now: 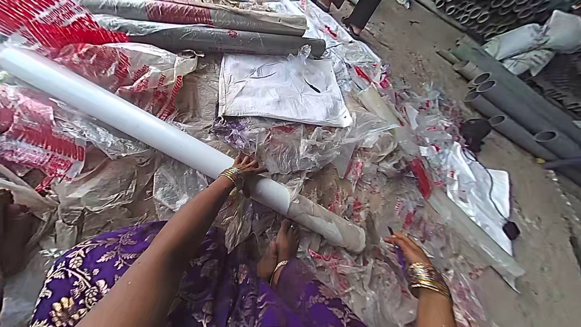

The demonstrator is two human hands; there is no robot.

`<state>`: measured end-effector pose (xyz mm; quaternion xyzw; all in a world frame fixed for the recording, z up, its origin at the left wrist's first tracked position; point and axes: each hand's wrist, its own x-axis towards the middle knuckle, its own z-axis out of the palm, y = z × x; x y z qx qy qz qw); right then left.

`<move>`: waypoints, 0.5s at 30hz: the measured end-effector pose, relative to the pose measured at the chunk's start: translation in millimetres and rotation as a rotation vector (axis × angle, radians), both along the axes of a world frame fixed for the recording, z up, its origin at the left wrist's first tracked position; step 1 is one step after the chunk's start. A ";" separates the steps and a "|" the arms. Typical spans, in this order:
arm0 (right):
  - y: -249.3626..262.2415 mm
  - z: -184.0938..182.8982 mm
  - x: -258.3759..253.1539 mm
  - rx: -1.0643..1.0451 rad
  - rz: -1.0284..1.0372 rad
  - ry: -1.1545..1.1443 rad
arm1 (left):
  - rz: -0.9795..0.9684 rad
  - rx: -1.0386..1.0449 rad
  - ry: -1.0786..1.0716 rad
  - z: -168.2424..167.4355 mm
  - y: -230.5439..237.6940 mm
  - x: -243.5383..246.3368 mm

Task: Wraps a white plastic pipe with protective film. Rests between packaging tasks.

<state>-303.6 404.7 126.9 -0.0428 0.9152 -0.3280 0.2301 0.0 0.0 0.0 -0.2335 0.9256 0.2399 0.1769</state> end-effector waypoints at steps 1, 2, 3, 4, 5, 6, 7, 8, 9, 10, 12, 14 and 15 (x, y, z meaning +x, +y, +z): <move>-28.8 -4.5 9.9 -0.021 0.144 0.005 | -0.016 0.012 0.021 3.0 -0.5 2.5; -55.9 -8.6 23.4 0.002 0.303 0.047 | -0.024 0.014 0.026 6.0 0.4 4.2; -80.8 -11.1 40.2 0.076 0.452 0.111 | -0.029 0.002 0.014 7.6 1.7 4.8; -102.2 -13.1 58.3 0.186 0.588 0.176 | -0.029 -0.010 -0.005 8.6 3.4 4.8; -119.9 -15.9 76.2 0.281 0.710 0.230 | -0.020 -0.014 -0.024 9.6 5.2 4.1; -133.0 -21.2 92.8 0.335 0.818 0.301 | -0.010 -0.014 -0.038 10.4 6.9 3.2; -142.3 -29.5 106.0 0.351 0.903 0.382 | 0.002 -0.008 -0.037 12.5 8.9 2.4; -149.5 -37.4 116.0 0.345 0.962 0.451 | 0.011 -0.004 -0.033 15.1 11.4 1.7; -155.2 -44.4 122.9 0.325 1.004 0.509 | 0.017 0.000 -0.039 19.5 15.1 0.8; -160.1 -49.4 126.7 0.301 1.029 0.554 | 0.024 -0.002 -0.068 25.5 19.9 -0.5; -167.8 -53.2 128.8 0.261 1.022 0.594 | 0.062 0.009 -0.099 31.0 31.3 -0.6; -172.4 -53.3 125.6 0.257 0.945 0.571 | 0.096 0.035 -0.071 28.7 40.1 4.0; -173.8 -52.1 124.1 0.275 0.882 0.507 | 0.102 0.041 -0.048 26.6 43.0 7.7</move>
